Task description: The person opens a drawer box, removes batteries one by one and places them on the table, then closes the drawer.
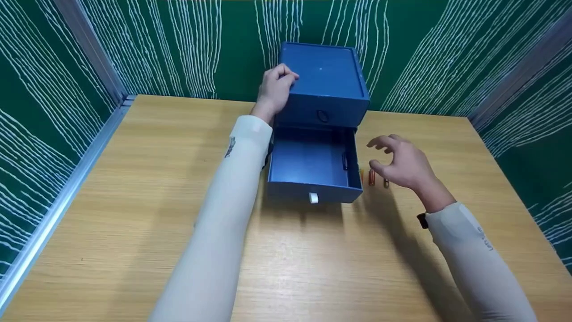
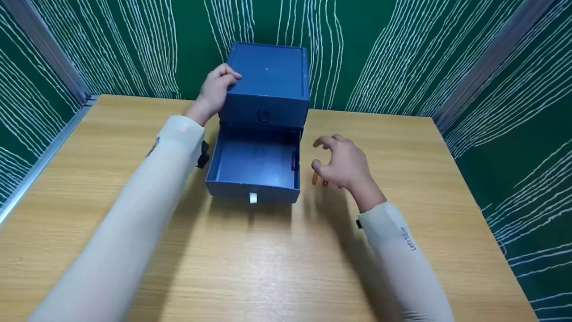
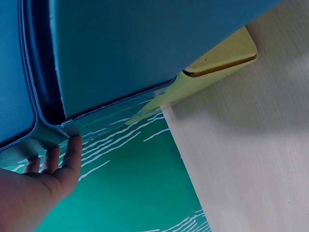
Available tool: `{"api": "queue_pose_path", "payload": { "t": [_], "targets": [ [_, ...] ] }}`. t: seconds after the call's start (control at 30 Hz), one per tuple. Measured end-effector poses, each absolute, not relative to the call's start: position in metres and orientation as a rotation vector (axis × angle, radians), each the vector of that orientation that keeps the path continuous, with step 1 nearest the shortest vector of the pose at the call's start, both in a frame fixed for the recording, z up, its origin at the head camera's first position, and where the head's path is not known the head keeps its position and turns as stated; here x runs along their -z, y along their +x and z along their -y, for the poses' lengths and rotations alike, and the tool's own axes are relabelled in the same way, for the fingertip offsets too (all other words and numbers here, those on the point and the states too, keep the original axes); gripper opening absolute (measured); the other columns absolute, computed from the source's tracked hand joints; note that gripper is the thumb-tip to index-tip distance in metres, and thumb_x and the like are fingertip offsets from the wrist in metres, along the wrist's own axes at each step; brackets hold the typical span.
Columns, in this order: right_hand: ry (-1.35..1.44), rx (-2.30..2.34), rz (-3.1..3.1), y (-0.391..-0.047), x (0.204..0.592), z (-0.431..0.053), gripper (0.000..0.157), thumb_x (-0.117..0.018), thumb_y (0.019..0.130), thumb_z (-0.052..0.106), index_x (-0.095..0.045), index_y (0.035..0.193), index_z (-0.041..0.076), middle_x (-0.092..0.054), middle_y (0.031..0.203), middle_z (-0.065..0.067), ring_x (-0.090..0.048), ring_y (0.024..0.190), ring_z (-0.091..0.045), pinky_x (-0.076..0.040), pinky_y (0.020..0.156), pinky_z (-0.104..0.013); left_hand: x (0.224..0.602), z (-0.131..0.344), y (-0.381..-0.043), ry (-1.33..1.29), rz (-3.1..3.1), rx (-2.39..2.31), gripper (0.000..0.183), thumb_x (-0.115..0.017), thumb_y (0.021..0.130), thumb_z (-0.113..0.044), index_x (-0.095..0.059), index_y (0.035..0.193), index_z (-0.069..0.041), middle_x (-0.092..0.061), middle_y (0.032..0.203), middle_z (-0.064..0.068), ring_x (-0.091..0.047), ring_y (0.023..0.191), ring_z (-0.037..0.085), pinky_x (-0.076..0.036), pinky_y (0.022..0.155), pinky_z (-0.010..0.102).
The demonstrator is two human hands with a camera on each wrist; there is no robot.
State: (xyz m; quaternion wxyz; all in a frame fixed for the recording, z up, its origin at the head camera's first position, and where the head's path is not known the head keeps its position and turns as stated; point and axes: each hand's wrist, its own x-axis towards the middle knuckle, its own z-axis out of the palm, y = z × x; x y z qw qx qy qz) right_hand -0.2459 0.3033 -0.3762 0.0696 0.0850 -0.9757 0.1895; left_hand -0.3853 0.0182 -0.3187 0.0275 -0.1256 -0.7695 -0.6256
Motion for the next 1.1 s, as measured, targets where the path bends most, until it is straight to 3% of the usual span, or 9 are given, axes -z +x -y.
{"api": "queue_pose_path", "payload": {
  "t": [0.17, 0.63, 0.83, 1.1],
  "targets": [
    [0.33, -0.59, 2.898, -0.237, 0.361, -0.284, 0.039, -0.058, 0.076, 0.027, -0.052, 0.114, 0.021, -0.053, 0.109, -0.005, -0.049, 0.097, -0.028, -0.043, 0.074, -0.049, 0.319, -0.018, -0.385, -0.397, 2.359, 1.963, 0.021, -0.041, 0.09, -0.016, -0.05, 0.072, -0.012, -0.058, 0.099, -0.006, -0.044, 0.07, 0.016, -0.031, 0.061, 0.025],
    [0.343, -0.385, 3.069, -0.24, 0.358, -0.259, 0.047, -0.06, 0.074, 0.041, -0.05, 0.118, 0.025, -0.045, 0.12, -0.007, -0.045, 0.1, -0.028, -0.046, 0.071, -0.045, 0.316, -0.017, -0.384, -0.37, 2.391, 1.948, 0.02, -0.041, 0.09, -0.017, -0.053, 0.074, -0.013, -0.058, 0.099, -0.007, -0.046, 0.073, 0.014, -0.033, 0.063, 0.025],
    [0.374, -0.325, 3.118, -0.248, 0.361, -0.256, 0.047, -0.062, 0.073, 0.04, -0.052, 0.115, 0.024, -0.045, 0.113, -0.007, -0.048, 0.089, -0.026, -0.045, 0.053, -0.031, 0.303, -0.015, -0.367, -0.363, 2.382, 1.96, 0.02, -0.041, 0.09, -0.013, -0.052, 0.075, -0.009, -0.058, 0.099, -0.002, -0.048, 0.078, 0.014, -0.033, 0.066, 0.024],
    [0.368, -0.102, 3.167, -0.26, 0.36, -0.248, 0.048, -0.065, 0.067, 0.042, -0.056, 0.111, 0.023, -0.05, 0.106, -0.009, -0.048, 0.085, -0.028, -0.042, 0.064, -0.041, 0.299, -0.016, -0.357, -0.369, 2.366, 1.948, 0.018, -0.041, 0.09, -0.01, -0.054, 0.077, -0.005, -0.059, 0.1, 0.002, -0.05, 0.083, 0.014, -0.034, 0.069, 0.023]
  ]
}}
